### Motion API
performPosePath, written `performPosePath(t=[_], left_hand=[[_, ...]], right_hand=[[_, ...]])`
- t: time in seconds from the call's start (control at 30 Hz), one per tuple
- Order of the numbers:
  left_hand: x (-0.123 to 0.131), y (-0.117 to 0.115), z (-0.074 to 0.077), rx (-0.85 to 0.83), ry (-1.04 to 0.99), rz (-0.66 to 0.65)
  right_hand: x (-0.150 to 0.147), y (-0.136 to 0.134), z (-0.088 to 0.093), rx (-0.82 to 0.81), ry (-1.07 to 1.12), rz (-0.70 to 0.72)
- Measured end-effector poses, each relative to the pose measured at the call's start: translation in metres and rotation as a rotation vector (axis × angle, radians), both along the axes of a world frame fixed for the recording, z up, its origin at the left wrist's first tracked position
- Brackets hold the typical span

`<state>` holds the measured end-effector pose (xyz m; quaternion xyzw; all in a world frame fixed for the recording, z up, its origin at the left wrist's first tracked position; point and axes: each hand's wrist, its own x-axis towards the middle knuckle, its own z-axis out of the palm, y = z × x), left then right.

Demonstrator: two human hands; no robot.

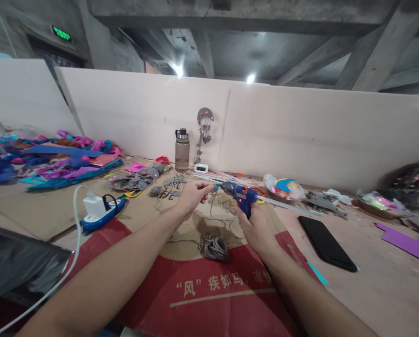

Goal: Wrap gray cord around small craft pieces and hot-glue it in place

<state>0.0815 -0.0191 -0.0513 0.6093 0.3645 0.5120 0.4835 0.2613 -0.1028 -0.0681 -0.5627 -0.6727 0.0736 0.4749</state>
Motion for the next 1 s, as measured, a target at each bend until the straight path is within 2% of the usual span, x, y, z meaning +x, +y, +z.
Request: performPosePath(t=[0.27, 0.53, 0.67, 0.8, 0.9, 1.0], left_hand=[[0.000, 0.002, -0.003, -0.005, 0.002, -0.005], [-0.001, 0.005, -0.006, -0.009, -0.019, -0.016], [-0.003, 0.010, -0.008, -0.038, -0.060, 0.022], [-0.006, 0.015, -0.009, -0.057, -0.130, 0.055], [-0.008, 0.017, -0.009, -0.054, -0.170, 0.076], [-0.010, 0.018, -0.007, -0.040, -0.181, 0.087]], right_hand=[[-0.003, -0.001, 0.000, -0.043, 0.002, 0.032], [0.001, 0.002, -0.002, -0.019, 0.055, 0.007], [0.002, 0.002, 0.000, -0.074, 0.236, 0.044], [0.010, 0.006, 0.007, -0.157, 0.511, 0.165], [0.026, 0.014, 0.007, -0.202, 0.560, 0.078], [0.044, 0.025, -0.001, -0.235, 0.476, -0.066]])
